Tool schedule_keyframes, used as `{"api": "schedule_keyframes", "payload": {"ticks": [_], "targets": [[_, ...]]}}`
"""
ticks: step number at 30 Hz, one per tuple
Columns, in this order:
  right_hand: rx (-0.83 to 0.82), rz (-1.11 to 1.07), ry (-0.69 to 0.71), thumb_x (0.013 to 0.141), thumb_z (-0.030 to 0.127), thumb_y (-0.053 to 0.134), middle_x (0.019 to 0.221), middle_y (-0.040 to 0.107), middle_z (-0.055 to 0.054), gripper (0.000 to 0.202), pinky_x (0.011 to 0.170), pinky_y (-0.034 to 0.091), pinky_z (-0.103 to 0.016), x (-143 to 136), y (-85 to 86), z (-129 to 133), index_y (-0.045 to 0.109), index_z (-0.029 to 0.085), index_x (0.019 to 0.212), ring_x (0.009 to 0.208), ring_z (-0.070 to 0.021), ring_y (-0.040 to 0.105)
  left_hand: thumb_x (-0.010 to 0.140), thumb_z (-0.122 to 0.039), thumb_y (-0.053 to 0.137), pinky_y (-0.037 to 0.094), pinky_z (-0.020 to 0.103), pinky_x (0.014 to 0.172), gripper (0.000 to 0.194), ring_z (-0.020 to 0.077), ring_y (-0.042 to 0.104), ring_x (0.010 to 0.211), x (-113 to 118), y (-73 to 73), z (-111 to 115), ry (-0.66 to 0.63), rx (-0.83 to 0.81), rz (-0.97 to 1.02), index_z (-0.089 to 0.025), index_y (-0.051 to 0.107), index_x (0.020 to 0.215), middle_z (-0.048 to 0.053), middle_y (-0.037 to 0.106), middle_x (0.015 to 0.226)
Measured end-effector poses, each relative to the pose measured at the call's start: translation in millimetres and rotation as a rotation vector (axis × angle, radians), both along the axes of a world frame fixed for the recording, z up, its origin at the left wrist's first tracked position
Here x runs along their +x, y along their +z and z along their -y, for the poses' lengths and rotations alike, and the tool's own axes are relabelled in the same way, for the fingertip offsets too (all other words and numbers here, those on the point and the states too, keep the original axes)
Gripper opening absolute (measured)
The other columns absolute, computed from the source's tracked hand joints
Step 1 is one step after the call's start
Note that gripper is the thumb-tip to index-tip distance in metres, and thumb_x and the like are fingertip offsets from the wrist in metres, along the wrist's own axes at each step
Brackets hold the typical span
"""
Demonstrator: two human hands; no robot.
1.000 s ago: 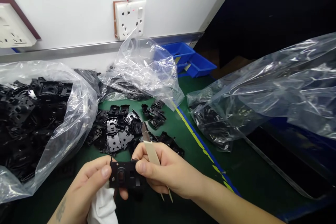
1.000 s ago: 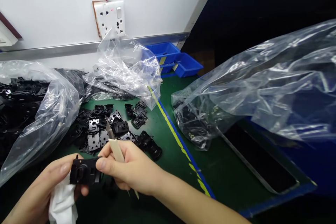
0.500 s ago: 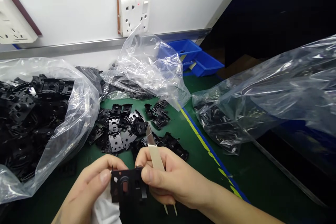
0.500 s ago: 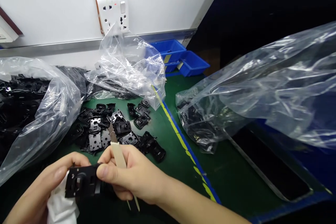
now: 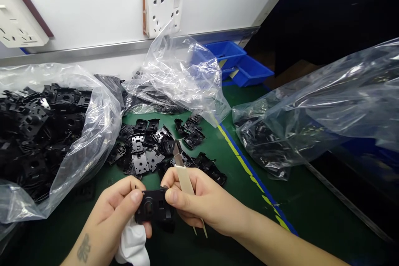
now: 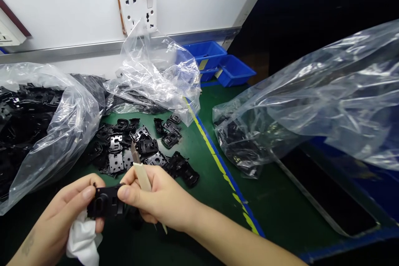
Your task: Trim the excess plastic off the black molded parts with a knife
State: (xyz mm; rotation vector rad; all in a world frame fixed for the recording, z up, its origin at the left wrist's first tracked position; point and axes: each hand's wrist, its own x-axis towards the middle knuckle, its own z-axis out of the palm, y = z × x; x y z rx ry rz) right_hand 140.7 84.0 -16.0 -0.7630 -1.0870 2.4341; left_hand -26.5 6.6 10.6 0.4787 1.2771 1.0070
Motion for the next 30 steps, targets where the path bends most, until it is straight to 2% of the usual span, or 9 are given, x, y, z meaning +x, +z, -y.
{"api": "schedule_keyframes", "payload": {"ticks": [3, 7, 18, 21, 23, 24, 25, 28, 30], "targets": [[0.002, 0.015, -0.006, 0.07, 0.049, 0.08, 0.047, 0.038, 0.013, 0.045, 0.03, 0.024, -0.012, 0, -0.4, 0, 0.051, 0.016, 0.076, 0.033, -0.0005, 0.031, 0.07, -0.054, 0.074, 0.027, 0.012, 0.041, 0.041, 0.0045, 0.043, 0.04, 2, -2.7, 1, -0.02, -0.01, -0.048, -0.016, 0.061, 0.073, 0.002, 0.061, 0.049], [-0.023, -0.012, 0.006, 0.071, 0.05, 0.079, 0.046, 0.038, 0.014, 0.045, 0.029, 0.023, -0.013, -1, -1.2, 0, 0.05, 0.017, 0.077, 0.032, -0.0006, 0.028, 0.072, -0.053, 0.073, 0.029, 0.014, 0.043, 0.05, 0.0072, 0.047, 0.042, 3, -4.2, 5, 0.001, 0.003, -0.112, -0.018, 0.062, 0.107, 0.003, 0.064, 0.051], [0.04, 0.008, 0.022, 0.069, 0.05, 0.079, 0.046, 0.041, 0.012, 0.043, 0.03, 0.026, -0.014, 4, 1.3, -6, 0.052, 0.016, 0.075, 0.033, -0.002, 0.03, 0.076, -0.05, 0.071, 0.032, 0.016, 0.049, 0.056, 0.008, 0.046, 0.05, -1, -12.9, 18, -0.133, 0.134, -0.144, -0.023, 0.047, 0.12, 0.0, 0.065, 0.064], [0.141, 0.09, 0.029, 0.072, 0.041, 0.075, 0.047, 0.04, 0.011, 0.033, 0.033, 0.025, -0.015, 7, 6.6, -6, 0.054, 0.016, 0.074, 0.035, -0.0036, 0.032, 0.079, -0.048, 0.069, 0.034, 0.016, 0.049, 0.043, 0.0088, 0.05, 0.051, -5, -11.8, 9, -0.166, 0.148, -0.153, -0.023, 0.054, 0.111, 0.0, 0.065, 0.061], [0.296, 0.195, 0.026, 0.076, 0.033, 0.067, 0.049, 0.039, 0.01, 0.022, 0.037, 0.024, -0.017, 8, 11.1, -6, 0.054, 0.016, 0.071, 0.04, -0.0048, 0.032, 0.074, -0.042, 0.074, 0.041, 0.02, 0.049, 0.032, 0.0128, 0.056, 0.053, -11, -8.4, -16, -0.281, 0.204, -0.199, -0.022, 0.063, 0.095, 0.0, 0.064, 0.058], [0.368, 0.243, 0.022, 0.076, 0.029, 0.063, 0.049, 0.037, 0.009, 0.017, 0.04, 0.024, -0.017, 9, 13.1, -5, 0.054, 0.016, 0.069, 0.043, -0.0054, 0.031, 0.066, -0.036, 0.079, 0.045, 0.025, 0.049, 0.027, 0.0162, 0.059, 0.053, -14, -6.2, -33, -0.412, 0.265, -0.23, -0.021, 0.065, 0.083, 0.0, 0.063, 0.055], [0.419, 0.277, 0.016, 0.076, 0.025, 0.059, 0.05, 0.037, 0.009, 0.014, 0.041, 0.025, -0.018, 9, 14.6, -5, 0.053, 0.016, 0.068, 0.045, -0.0059, 0.03, 0.054, -0.029, 0.086, 0.049, 0.029, 0.051, 0.026, 0.019, 0.06, 0.054, -19, -4.0, -52, -0.453, 0.296, -0.239, -0.021, 0.065, 0.067, -0.001, 0.06, 0.049], [0.454, 0.299, 0.01, 0.071, 0.019, 0.053, 0.05, 0.038, 0.008, 0.008, 0.043, 0.025, -0.02, 8, 14.9, -5, 0.052, 0.016, 0.064, 0.047, -0.007, 0.03, 0.046, -0.021, 0.088, 0.053, 0.034, 0.062, 0.034, 0.0173, 0.059, 0.059, -29, 1.5, -90, -0.481, 0.335, -0.25, -0.021, 0.054, 0.046, -0.004, 0.053, 0.044], [0.471, 0.303, -0.003, 0.071, 0.017, 0.05, 0.051, 0.039, 0.007, 0.011, 0.045, 0.026, -0.02, 8, 12.7, -7, 0.052, 0.016, 0.06, 0.049, -0.0079, 0.032, 0.048, -0.022, 0.087, 0.053, 0.031, 0.059, 0.032, 0.0155, 0.058, 0.056, -29, 3.0, -85, -0.452, 0.332, -0.26, -0.02, 0.054, 0.046, -0.005, 0.052, 0.045]]}}
